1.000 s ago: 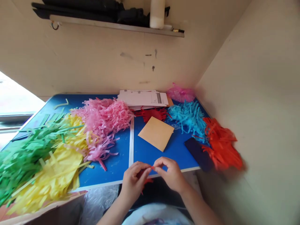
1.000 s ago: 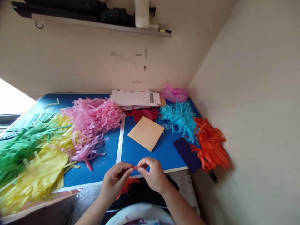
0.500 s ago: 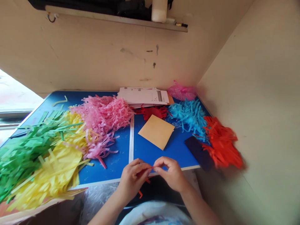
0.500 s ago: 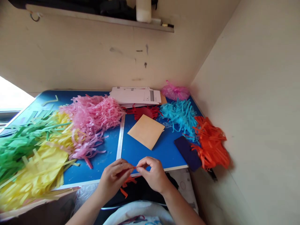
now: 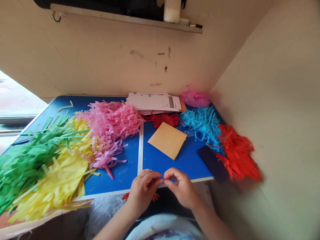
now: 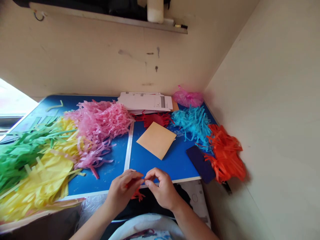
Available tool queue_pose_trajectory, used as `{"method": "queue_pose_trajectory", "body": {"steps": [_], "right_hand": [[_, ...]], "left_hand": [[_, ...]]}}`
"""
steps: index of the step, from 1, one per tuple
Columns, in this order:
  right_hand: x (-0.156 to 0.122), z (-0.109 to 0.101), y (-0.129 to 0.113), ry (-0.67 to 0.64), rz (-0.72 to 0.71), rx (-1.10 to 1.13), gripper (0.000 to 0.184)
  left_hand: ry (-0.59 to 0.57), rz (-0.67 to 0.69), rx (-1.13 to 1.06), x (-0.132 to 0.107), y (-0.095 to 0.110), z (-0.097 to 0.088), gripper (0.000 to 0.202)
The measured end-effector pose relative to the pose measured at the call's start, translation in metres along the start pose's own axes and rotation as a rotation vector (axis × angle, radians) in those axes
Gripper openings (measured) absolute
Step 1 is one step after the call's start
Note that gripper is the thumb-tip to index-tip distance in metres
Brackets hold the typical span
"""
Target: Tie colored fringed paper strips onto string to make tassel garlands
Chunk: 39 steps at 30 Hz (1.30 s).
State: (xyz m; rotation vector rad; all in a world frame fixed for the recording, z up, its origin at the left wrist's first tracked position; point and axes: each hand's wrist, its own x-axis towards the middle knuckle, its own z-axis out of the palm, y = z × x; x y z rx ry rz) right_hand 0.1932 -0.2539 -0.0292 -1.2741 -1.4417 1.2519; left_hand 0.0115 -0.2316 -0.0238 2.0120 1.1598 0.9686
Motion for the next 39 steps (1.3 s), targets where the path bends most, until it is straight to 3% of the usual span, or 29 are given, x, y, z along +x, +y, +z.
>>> {"method": "queue_pose_trajectory", "body": {"steps": [5,8,14,21,24,29,39], "right_hand": [[0.003,-0.002,-0.004,-0.007,-0.040,-0.135,0.006],[0.004,-0.004,-0.005,-0.014,-0.056,-0.168,0.008],[0.004,-0.003,0.002,0.026,0.091,-0.022,0.005],[0.001,-0.006,-0.003,0.031,-0.101,-0.088,0.008],[-0.003,-0.006,-0.008,0.059,-0.154,-0.182,0.006],[-0.018,0.002,-0.020,0.115,-0.212,-0.326,0.005],[-0.059,0.010,-0.026,0.163,-0.218,-0.308,0.010]], "left_hand": [[-0.095,0.009,-0.031,-0.001,-0.002,-0.003,0.015],[-0.066,0.036,-0.008,-0.001,-0.003,-0.004,0.018],[-0.034,0.074,0.010,-0.002,-0.005,-0.002,0.017],[-0.166,-0.032,-0.091,-0.001,-0.002,-0.013,0.015],[-0.090,0.022,-0.042,-0.007,-0.004,-0.013,0.013],[0.081,0.234,0.095,-0.024,0.000,-0.003,0.011],[0.174,0.356,0.157,-0.055,0.021,0.003,0.012]]}}
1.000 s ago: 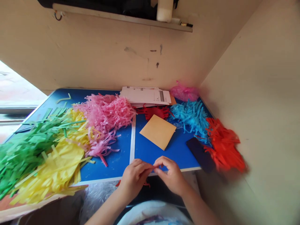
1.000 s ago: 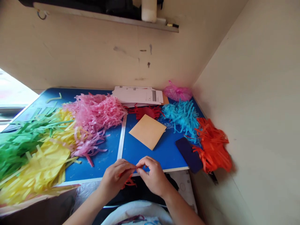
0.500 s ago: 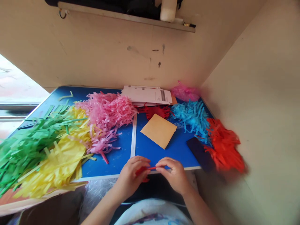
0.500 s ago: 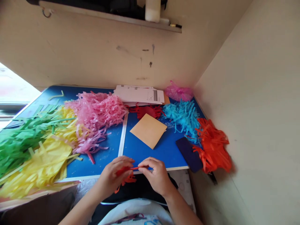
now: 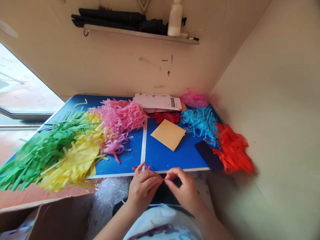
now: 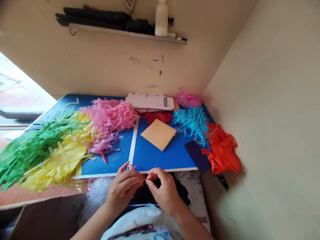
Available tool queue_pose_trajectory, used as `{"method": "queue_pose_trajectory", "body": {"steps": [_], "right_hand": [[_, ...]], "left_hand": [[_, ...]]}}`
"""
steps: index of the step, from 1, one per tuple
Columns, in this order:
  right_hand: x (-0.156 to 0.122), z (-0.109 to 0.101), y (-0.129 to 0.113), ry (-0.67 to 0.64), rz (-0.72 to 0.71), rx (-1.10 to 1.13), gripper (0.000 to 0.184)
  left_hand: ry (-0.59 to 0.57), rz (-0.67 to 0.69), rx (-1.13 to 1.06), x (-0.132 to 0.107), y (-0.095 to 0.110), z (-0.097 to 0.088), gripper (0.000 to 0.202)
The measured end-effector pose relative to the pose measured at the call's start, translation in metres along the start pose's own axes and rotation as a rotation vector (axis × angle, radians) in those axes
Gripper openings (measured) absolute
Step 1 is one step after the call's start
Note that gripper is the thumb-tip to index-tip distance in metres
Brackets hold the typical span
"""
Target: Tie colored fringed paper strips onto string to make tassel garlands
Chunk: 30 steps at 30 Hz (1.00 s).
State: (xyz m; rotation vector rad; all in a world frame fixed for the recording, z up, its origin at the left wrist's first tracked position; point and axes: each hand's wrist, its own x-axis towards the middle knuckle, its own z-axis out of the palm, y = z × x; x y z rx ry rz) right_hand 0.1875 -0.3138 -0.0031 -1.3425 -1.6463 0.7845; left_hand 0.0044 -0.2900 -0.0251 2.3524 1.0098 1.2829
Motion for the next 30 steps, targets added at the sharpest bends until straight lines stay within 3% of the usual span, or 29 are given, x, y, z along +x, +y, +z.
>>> {"method": "queue_pose_trajectory", "body": {"steps": [9,13,16,19,23,25,27,30], "right_hand": [[-0.037,0.005,0.005,-0.008,-0.035,0.015,0.020],[-0.044,0.012,0.002,-0.024,-0.085,0.008,0.019],[-0.047,0.014,0.006,-0.067,-0.116,0.022,0.014],[-0.056,0.009,0.031,-0.135,-0.053,0.003,0.014],[-0.081,-0.005,0.090,-0.370,0.106,-0.369,0.010],[-0.092,-0.009,0.109,-0.414,0.188,-0.487,0.003],[-0.095,-0.011,0.114,-0.380,0.204,-0.416,0.013],[-0.087,-0.010,0.100,-0.346,0.187,-0.175,0.021]], "left_hand": [[0.000,-0.025,0.010,-0.033,0.025,0.002,0.009],[-0.076,-0.150,-0.034,-0.039,0.031,0.006,0.003],[-0.178,-0.265,-0.099,-0.044,0.032,0.007,0.009],[-0.227,-0.316,-0.116,-0.053,0.021,-0.005,0.012],[-0.083,-0.441,-0.063,-0.070,-0.008,-0.035,0.017],[-0.098,-0.461,-0.061,-0.073,-0.014,-0.041,0.019],[-0.159,-0.443,-0.091,-0.068,-0.008,-0.037,0.019],[-0.301,-0.374,-0.227,-0.052,0.014,-0.019,0.021]]}}
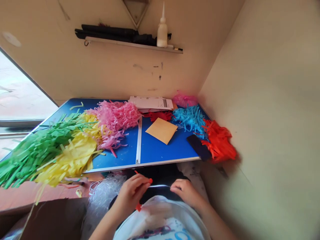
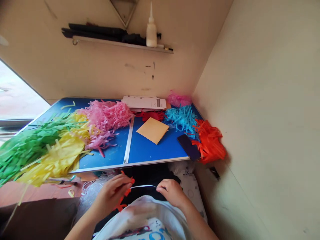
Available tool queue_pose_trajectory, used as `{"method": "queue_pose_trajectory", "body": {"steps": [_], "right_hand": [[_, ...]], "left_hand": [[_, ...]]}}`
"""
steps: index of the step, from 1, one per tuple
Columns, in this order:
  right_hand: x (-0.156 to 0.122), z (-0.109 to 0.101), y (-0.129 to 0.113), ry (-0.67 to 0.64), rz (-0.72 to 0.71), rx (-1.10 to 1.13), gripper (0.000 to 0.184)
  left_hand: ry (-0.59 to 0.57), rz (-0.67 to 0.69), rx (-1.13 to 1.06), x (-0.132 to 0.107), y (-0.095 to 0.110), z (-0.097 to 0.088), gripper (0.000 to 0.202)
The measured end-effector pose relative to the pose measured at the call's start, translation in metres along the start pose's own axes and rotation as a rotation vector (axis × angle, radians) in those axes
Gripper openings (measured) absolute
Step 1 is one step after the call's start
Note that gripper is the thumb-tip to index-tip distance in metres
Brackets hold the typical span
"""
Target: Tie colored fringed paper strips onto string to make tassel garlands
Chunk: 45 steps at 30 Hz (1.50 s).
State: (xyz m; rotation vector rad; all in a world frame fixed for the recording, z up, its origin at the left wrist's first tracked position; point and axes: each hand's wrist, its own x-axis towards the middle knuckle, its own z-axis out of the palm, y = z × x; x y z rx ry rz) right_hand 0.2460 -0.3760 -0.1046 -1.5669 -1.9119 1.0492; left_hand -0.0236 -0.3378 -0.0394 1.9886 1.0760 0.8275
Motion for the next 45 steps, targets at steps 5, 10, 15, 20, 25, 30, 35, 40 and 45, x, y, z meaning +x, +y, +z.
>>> {"method": "queue_pose_trajectory", "body": {"steps": [5,10,15,20,25,30,35,40,45], "right_hand": [[0.012,-0.009,-0.035,0.056,0.034,0.212,0.021],[0.005,-0.045,-0.047,0.146,0.074,0.533,0.014],[-0.012,-0.104,-0.027,0.431,0.038,0.976,0.031],[-0.005,-0.136,-0.022,0.765,-0.149,0.896,0.029],[-0.002,-0.164,-0.026,0.770,-0.249,0.926,0.027],[0.000,-0.121,-0.054,0.702,-0.073,0.630,0.027],[0.013,-0.030,-0.082,0.458,-0.019,0.359,0.025],[0.013,-0.011,-0.084,0.450,-0.021,0.401,0.025],[0.011,-0.015,-0.083,0.414,-0.050,0.382,0.024]], "left_hand": [[-0.056,-0.021,-0.109,0.021,0.021,0.038,0.023],[-0.184,-0.252,-0.360,0.021,0.006,0.060,0.028],[-0.093,-0.341,-0.348,0.019,-0.013,0.059,0.029],[-0.040,-0.364,-0.264,0.023,-0.024,0.063,0.027],[-0.020,-0.348,-0.160,0.020,-0.029,0.061,0.027],[0.109,-0.177,-0.242,0.018,-0.007,0.052,0.024],[0.131,-0.675,-0.978,0.024,0.009,0.053,0.033],[0.235,-0.826,-1.312,0.025,0.006,0.054,0.034],[0.216,-0.826,-1.373,0.025,0.008,0.053,0.032]]}}
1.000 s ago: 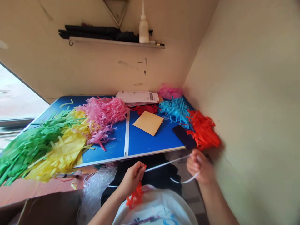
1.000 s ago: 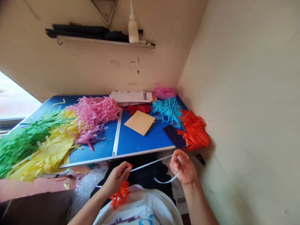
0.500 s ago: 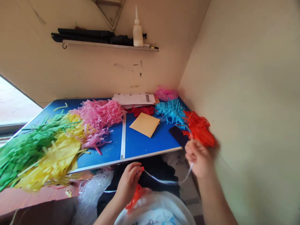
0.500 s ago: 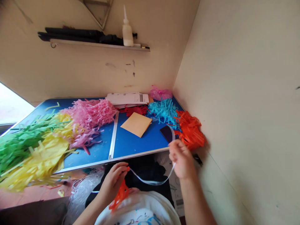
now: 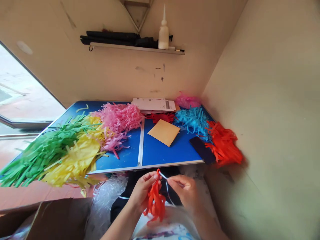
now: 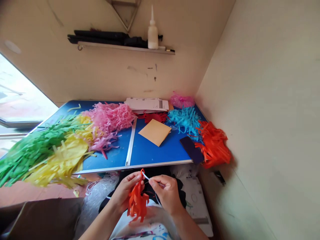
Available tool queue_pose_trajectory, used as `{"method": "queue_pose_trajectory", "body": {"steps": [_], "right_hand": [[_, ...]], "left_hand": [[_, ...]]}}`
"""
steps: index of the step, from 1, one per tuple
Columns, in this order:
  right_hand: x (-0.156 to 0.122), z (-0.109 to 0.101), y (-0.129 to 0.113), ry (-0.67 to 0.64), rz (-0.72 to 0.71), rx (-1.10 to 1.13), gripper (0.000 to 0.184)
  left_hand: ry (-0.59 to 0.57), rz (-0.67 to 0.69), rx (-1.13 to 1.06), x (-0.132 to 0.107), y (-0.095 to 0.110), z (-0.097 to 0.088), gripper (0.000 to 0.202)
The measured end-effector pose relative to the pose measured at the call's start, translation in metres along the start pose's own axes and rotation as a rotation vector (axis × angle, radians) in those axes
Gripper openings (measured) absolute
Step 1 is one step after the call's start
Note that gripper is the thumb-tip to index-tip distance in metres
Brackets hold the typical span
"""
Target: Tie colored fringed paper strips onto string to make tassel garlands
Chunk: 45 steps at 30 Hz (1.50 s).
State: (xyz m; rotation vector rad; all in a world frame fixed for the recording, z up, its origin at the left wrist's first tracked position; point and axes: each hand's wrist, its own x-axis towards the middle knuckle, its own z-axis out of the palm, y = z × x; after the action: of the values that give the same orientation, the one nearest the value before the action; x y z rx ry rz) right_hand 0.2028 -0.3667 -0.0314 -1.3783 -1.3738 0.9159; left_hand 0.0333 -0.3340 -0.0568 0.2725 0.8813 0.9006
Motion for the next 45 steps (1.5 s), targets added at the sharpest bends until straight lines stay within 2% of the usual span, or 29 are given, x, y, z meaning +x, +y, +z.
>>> {"method": "queue_pose_trajectory", "body": {"steps": [5,11,13,15,18,20,21,24,26,27,29,30,32,33,34,36,39,41,43,45], "right_hand": [[0.000,0.004,0.007,0.005,0.040,-0.042,0.024],[0.000,0.008,0.009,0.079,-0.026,-0.163,0.022],[0.000,0.008,0.009,0.038,-0.028,-0.154,0.024],[0.000,0.008,0.011,-0.047,-0.007,-0.125,0.025],[0.002,0.009,0.015,-0.212,0.061,-0.011,0.024],[0.003,0.015,0.017,-0.262,0.081,0.067,0.024],[0.004,0.019,0.018,-0.247,0.071,0.079,0.024],[0.007,0.025,0.017,-0.083,-0.005,0.030,0.026],[0.016,0.010,0.013,-0.019,-0.008,0.094,0.028],[0.024,-0.006,0.009,0.006,0.009,0.170,0.029],[0.050,-0.057,0.001,0.115,0.036,0.317,0.036],[0.069,-0.087,-0.003,0.261,0.008,0.309,0.038],[0.116,-0.144,-0.006,0.618,-0.023,0.028,0.046],[0.144,-0.166,-0.004,0.725,0.038,-0.190,0.047],[0.172,-0.181,0.001,0.737,0.071,-0.267,0.042],[0.225,-0.193,0.017,0.697,0.119,-0.357,0.030],[0.280,-0.183,0.045,0.623,0.228,-0.473,0.021],[0.298,-0.179,0.060,0.576,0.300,-0.527,0.022],[0.305,-0.185,0.070,0.533,0.345,-0.561,0.024],[0.307,-0.196,0.076,0.505,0.356,-0.587,0.025]], "left_hand": [[0.006,0.005,0.026,-0.004,-0.001,0.000,0.034],[0.028,0.115,0.195,-0.010,-0.001,0.004,0.038],[0.008,0.159,0.299,-0.009,-0.001,0.005,0.036],[-0.004,0.274,0.462,-0.008,-0.003,0.005,0.030],[0.028,0.522,0.749,-0.007,-0.006,0.004,0.022],[0.041,0.647,0.949,-0.007,-0.008,0.004,0.016],[0.036,0.698,1.049,-0.006,-0.008,0.004,0.014],[0.013,0.817,1.277,-0.001,-0.010,0.002,0.011],[-0.001,0.848,1.355,0.006,-0.011,-0.004,0.010],[-0.014,0.842,1.390,0.011,-0.012,-0.008,0.009],[-0.071,0.790,1.497,0.024,-0.013,-0.018,0.009],[-0.104,0.747,1.572,0.031,-0.014,-0.023,0.010],[-0.174,0.637,1.724,0.044,-0.018,-0.034,0.017],[-0.205,0.588,1.780,0.050,-0.021,-0.037,0.020],[-0.231,0.551,1.819,0.055,-0.025,-0.040,0.022],[-0.277,0.520,1.853,0.064,-0.034,-0.041,0.024],[-0.304,0.526,1.902,0.073,-0.041,-0.041,0.024],[-0.324,0.611,1.943,0.077,-0.039,-0.043,0.029],[-0.354,0.787,1.944,0.078,-0.031,-0.047,0.033],[-0.358,0.979,1.872,0.074,-0.022,-0.049,0.025]]}}
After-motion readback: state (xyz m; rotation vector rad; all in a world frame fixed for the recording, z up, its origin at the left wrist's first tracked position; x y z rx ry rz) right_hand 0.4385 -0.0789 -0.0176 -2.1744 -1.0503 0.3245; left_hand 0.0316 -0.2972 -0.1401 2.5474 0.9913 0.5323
